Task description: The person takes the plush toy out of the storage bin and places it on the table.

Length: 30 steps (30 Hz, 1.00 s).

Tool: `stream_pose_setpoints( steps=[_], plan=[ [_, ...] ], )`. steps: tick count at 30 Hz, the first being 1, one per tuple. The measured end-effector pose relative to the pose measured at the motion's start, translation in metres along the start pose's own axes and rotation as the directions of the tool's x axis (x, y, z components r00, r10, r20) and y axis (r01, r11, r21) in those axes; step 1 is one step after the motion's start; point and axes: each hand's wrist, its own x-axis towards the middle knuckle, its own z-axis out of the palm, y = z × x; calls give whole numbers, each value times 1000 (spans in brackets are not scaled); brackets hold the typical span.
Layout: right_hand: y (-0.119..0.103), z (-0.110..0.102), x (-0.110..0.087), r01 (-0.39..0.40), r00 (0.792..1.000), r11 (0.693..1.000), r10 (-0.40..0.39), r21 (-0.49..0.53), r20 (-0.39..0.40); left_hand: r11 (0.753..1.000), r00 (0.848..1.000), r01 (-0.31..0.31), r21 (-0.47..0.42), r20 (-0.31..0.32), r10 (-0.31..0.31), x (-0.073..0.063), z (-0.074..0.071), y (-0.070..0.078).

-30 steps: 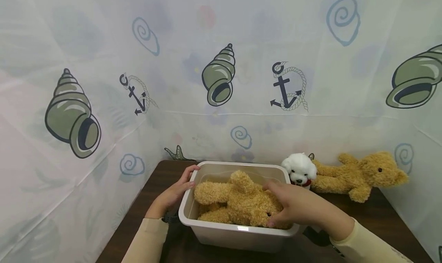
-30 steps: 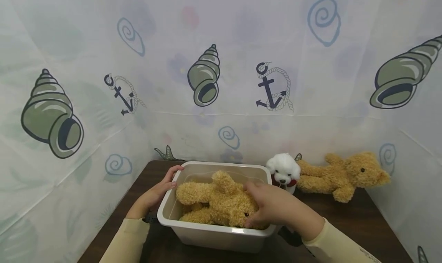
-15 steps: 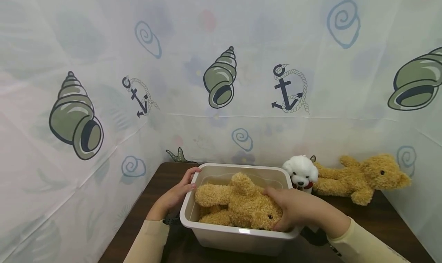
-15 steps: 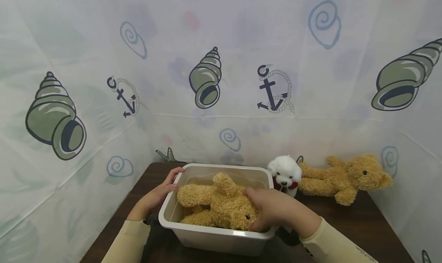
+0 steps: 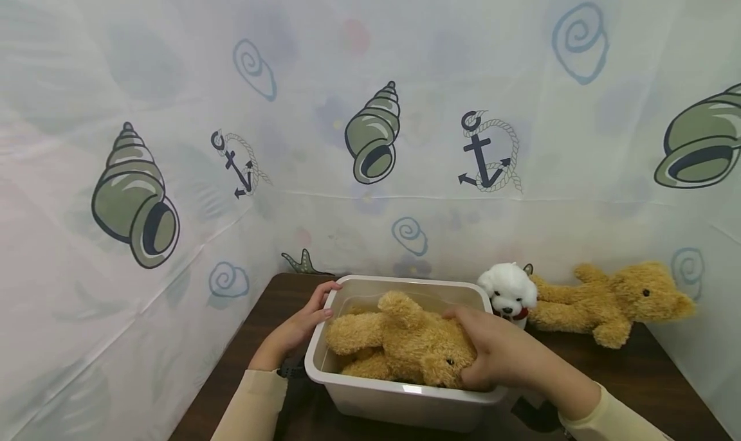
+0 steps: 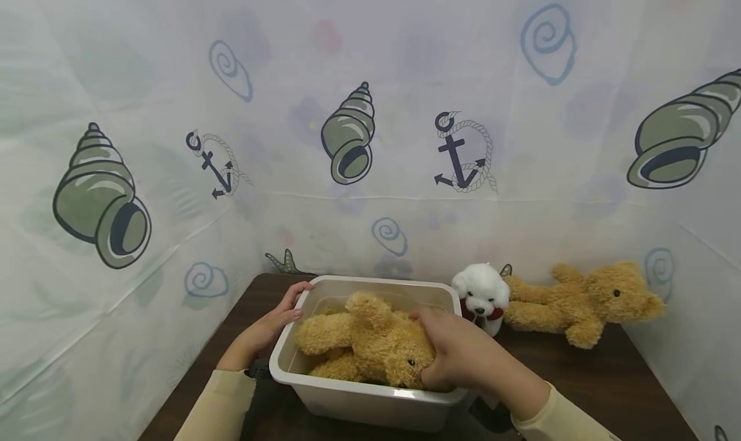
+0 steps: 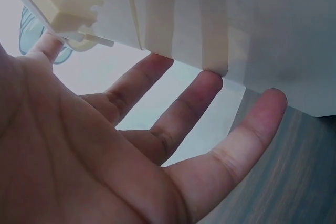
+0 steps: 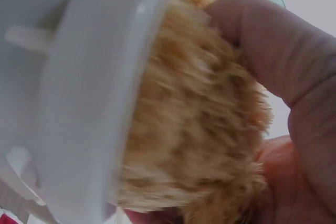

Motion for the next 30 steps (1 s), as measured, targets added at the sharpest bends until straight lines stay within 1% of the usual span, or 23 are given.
stream_pose_setpoints(
  steps=[3,6,11,15,17,20,22,26,28,30],
  plan=[
    [-4,1,-1,4,999,1000,-4,3,-50,1000,1000,-12,27,-6,12,-2,0,0],
    [-10,5,-5,37,991,999,-36,12,-125,999,1000,0,38,-9,0,-4,0,-1],
    [-18,12,-14,114,960,993,-114,-14,-257,1000,1000,6,25,-9,-6,-4,0,-1],
    [-20,14,-17,136,942,989,-145,-51,-303,1000,1000,7,25,-16,-6,-3,0,1],
    [-19,14,-17,130,941,990,-139,-49,-308,1000,1000,9,27,-21,-9,-2,1,1],
    [-17,14,-17,117,944,993,-110,1,-310,1000,1000,11,25,-21,-11,-1,1,1],
    [-17,15,-17,109,943,993,-93,33,-318,1000,1000,18,8,-15,-18,-2,2,1],
    [-19,17,-17,103,934,993,-77,58,-349,1000,1000,27,-14,-6,-27,-3,1,1],
    [-20,17,-17,99,928,993,-70,62,-365,1000,1000,22,7,-11,-22,-2,1,0],
    [-21,17,-17,71,929,993,-32,94,-368,999,1000,3,46,-14,-3,-2,0,0]
  ],
)
